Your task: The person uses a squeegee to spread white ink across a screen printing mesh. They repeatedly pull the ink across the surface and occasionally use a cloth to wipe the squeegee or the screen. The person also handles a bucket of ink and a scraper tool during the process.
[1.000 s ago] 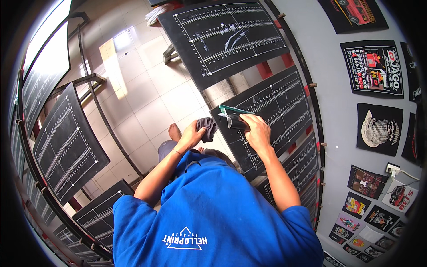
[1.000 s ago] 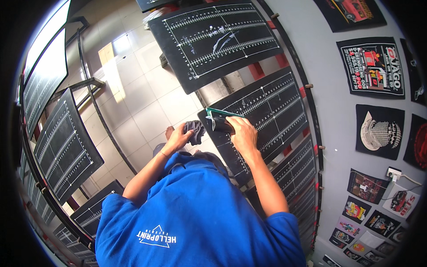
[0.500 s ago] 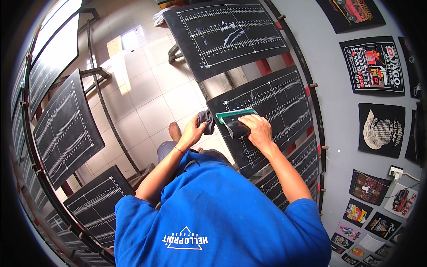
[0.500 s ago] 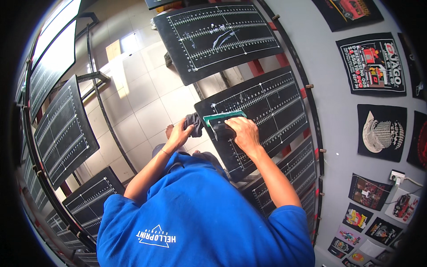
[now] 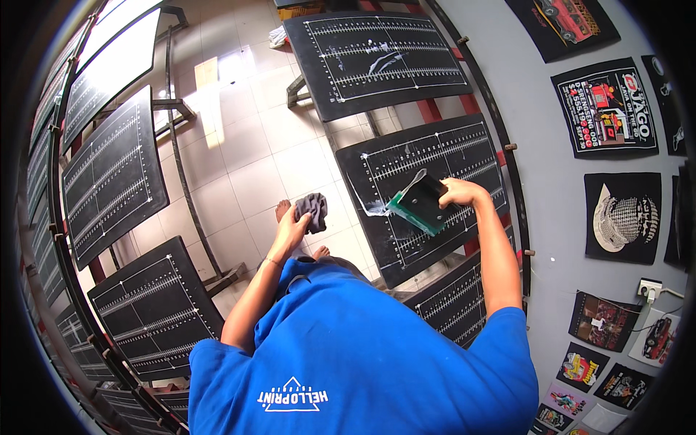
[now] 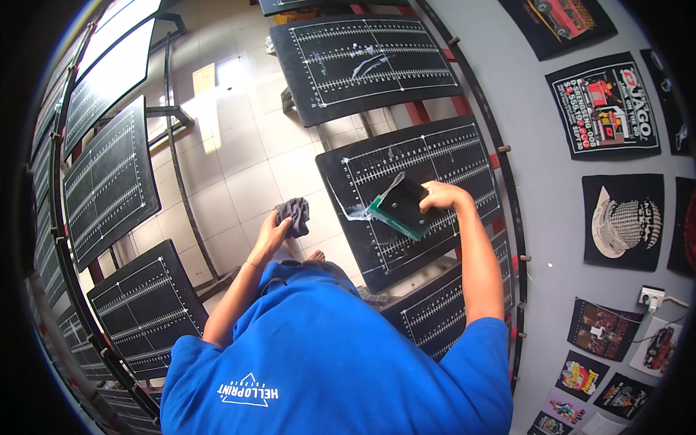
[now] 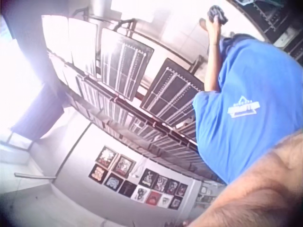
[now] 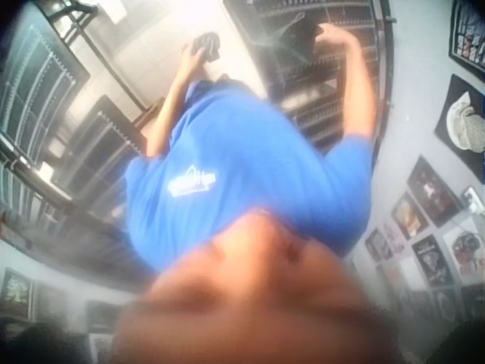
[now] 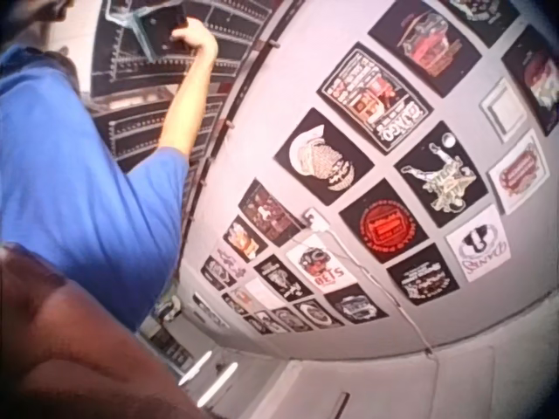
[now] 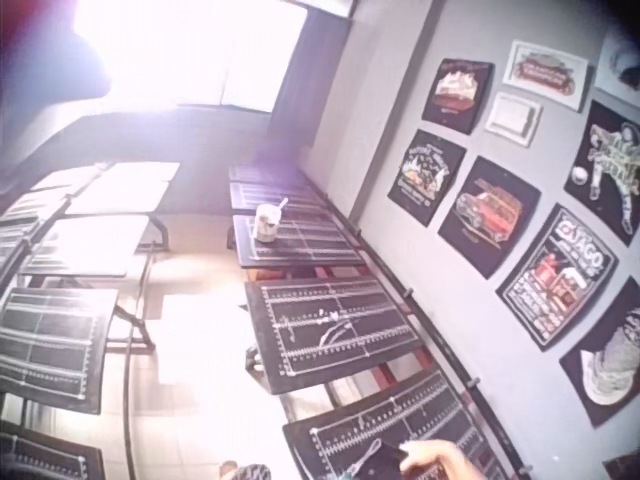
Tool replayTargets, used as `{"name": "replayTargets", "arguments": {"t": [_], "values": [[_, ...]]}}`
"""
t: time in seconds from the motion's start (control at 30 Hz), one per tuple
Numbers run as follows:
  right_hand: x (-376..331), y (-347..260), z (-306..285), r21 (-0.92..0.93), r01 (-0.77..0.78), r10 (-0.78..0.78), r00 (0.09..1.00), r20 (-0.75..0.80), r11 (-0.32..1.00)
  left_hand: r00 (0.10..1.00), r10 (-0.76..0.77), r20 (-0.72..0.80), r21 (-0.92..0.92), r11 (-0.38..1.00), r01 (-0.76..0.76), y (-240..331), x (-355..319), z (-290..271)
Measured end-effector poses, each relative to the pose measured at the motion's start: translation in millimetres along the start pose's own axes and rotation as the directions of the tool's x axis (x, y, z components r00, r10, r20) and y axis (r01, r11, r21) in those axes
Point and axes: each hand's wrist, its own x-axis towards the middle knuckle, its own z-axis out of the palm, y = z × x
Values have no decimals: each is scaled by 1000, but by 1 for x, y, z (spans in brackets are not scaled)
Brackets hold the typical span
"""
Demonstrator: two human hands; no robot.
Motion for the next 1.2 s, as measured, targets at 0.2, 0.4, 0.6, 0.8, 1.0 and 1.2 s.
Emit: {"name": "replayTargets", "arguments": {"t": [0.2, 0.4, 0.6, 0.8, 1.0, 1.2], "values": [[10, 6, -25, 660, 57, 18, 994, -106, 749, 987, -161, -5, -194, 968, 157, -5, -4, -28], [66, -113, -107, 584, 210, -117, 974, -193, 785, 983, -184, 11, -79, 980, 185, -10, 33, -40], [176, -207, -164, 447, 199, -33, 935, -352, 872, 986, -170, -3, -136, 976, 168, 4, 59, -61], [226, -205, -169, -19, -54, 39, 885, -464, 998, 950, -308, -53, -248, 926, 286, -11, 64, -99], [172, -251, -126, -341, -408, 189, 831, -524, 847, 927, -326, -186, -61, 945, 321, -57, 81, -125], [89, -187, -93, -382, -378, -4, 706, -708, 843, 941, -271, -201, 64, 955, 288, -84, 100, -139]]}}
